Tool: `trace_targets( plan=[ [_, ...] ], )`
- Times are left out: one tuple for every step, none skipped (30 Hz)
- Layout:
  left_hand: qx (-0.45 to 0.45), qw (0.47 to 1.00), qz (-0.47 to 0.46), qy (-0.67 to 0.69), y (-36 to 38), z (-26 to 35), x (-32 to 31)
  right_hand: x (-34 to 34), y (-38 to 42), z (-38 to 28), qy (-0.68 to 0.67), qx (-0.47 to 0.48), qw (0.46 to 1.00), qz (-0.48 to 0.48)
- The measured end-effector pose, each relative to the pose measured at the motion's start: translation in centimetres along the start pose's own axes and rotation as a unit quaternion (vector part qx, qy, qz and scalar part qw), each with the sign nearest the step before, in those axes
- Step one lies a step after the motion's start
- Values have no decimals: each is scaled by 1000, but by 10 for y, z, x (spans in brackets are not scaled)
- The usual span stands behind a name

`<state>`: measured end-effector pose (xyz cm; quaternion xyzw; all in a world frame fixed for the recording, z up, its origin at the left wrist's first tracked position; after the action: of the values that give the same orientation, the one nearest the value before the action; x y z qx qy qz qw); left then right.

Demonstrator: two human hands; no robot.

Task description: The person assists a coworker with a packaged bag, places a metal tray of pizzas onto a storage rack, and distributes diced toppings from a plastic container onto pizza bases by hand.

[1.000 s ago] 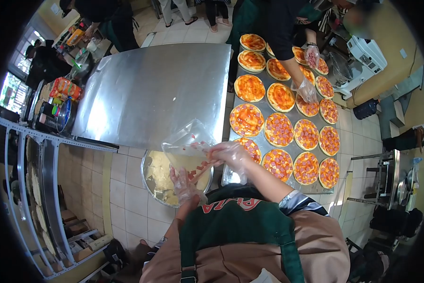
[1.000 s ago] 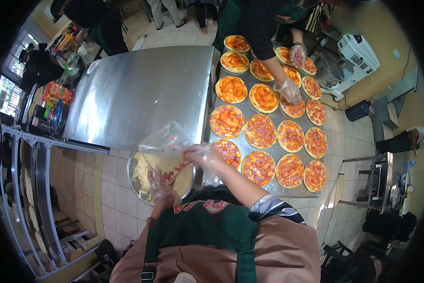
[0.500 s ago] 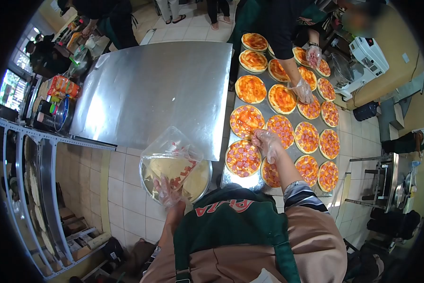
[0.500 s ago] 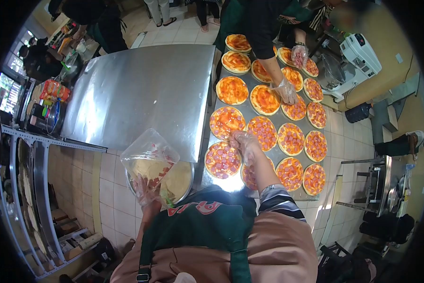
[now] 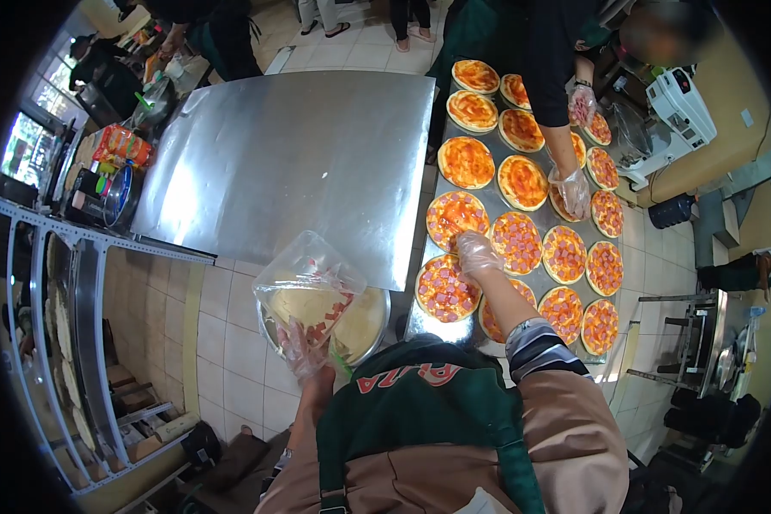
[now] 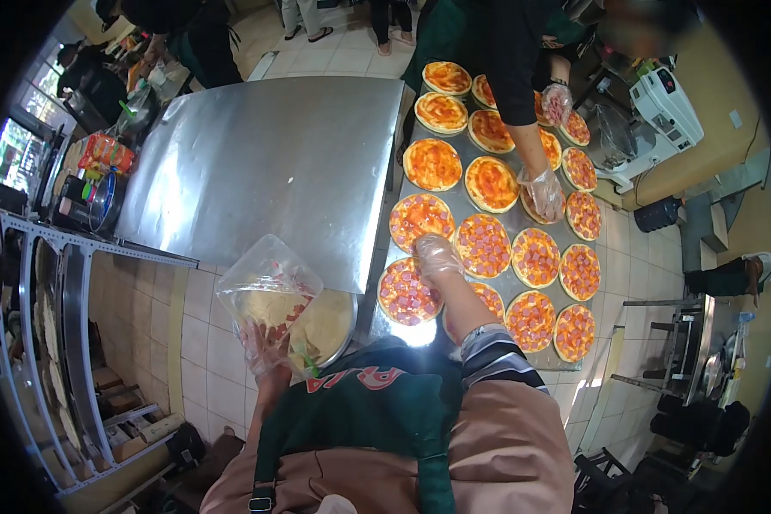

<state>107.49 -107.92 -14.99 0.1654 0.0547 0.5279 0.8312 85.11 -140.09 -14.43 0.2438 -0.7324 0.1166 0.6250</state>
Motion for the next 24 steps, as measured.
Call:
trace_targets(
  plan=[
    [0, 1000, 1, -1, 0, -2, 1, 11, 4, -10, 13, 22, 1000, -8],
    [-15, 999, -4, -28, 1, -3, 3, 16, 6, -16, 26, 45, 999, -15],
    [-30, 998, -9, -55, 3, 1, 1, 11, 5, -14, 25, 46, 999, -16],
    [-30, 998, -8, -55, 3, 4, 0, 5, 4, -12, 14, 43, 999, -3],
    [38, 998, 17, 54, 4, 5, 0, 0, 2, -9, 2, 40, 999, 10],
    [106, 980, 42, 161, 5, 6, -1, 1, 1, -10, 3, 40, 999, 9],
    [107, 980, 43, 162, 4, 1, 1, 0, -1, -8, -59, -24, 998, -21],
    [59, 993, 24, 101, 1, -7, 5, -2, -1, -6, -121, -89, 987, -50],
    [11, 999, 4, 40, 2, -1, 3, -4, -1, -3, -119, -89, 988, -51],
    [12, 999, 4, 41, 4, 3, 1, -4, -3, -1, -63, -19, 998, -24],
    [15, 999, 9, 37, 6, 7, -1, -5, -3, -1, -6, 50, 999, 4],
    [18, 999, 14, 33, 8, 13, -3, 0, -4, -2, -6, 50, 999, 4],
    [18, 999, 14, 33, 6, 8, -2, 4, -5, 0, -56, -16, 998, -15],
    [12, 999, 19, 26, 3, 0, 0, 6, -6, 2, -107, -81, 990, -35],
    [5, 1000, 24, 20, 1, -5, 1, -1, -8, 8, -107, -80, 990, -35],
    [5, 999, 25, 20, 1, -1, -1, -11, -12, 19, -208, -132, 969, -2],
    [45, 995, 43, 83, 2, 1, -2, -22, -15, 30, -306, -181, 934, 30],
    [85, 984, 61, 146, 3, 2, -3, -12, -18, 27, -306, -180, 934, 30],
    [85, 984, 63, 146, 0, -6, 1, 12, -22, 19, -237, -182, 954, 14],
    [73, 981, 56, 171, -3, -20, 7, 25, -25, 15, -165, -184, 969, -1],
    [61, 978, 49, 195, -3, -13, 4, 25, -27, 15, -194, -199, 961, 14],
    [61, 978, 50, 195, -1, -7, 2, 25, -30, 13, -194, -198, 961, 13],
    [79, 972, 68, 211, 2, -2, 0, 26, -34, 11, -153, -176, 972, 26],
    [97, 965, 85, 226, 5, 7, -3, 29, -35, 7, -111, -152, 981, 39]
  ],
)
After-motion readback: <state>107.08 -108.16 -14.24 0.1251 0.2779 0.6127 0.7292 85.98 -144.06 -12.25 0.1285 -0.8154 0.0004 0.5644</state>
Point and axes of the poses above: each hand's wrist, its own y-axis away from the middle knuckle, its own x-axis out of the back of the hand, z = x × y, the point moved 3 cm from there along -y, towards the middle knuckle, and after that the axes turned 11 degrees about z, right-handed, at the moved point
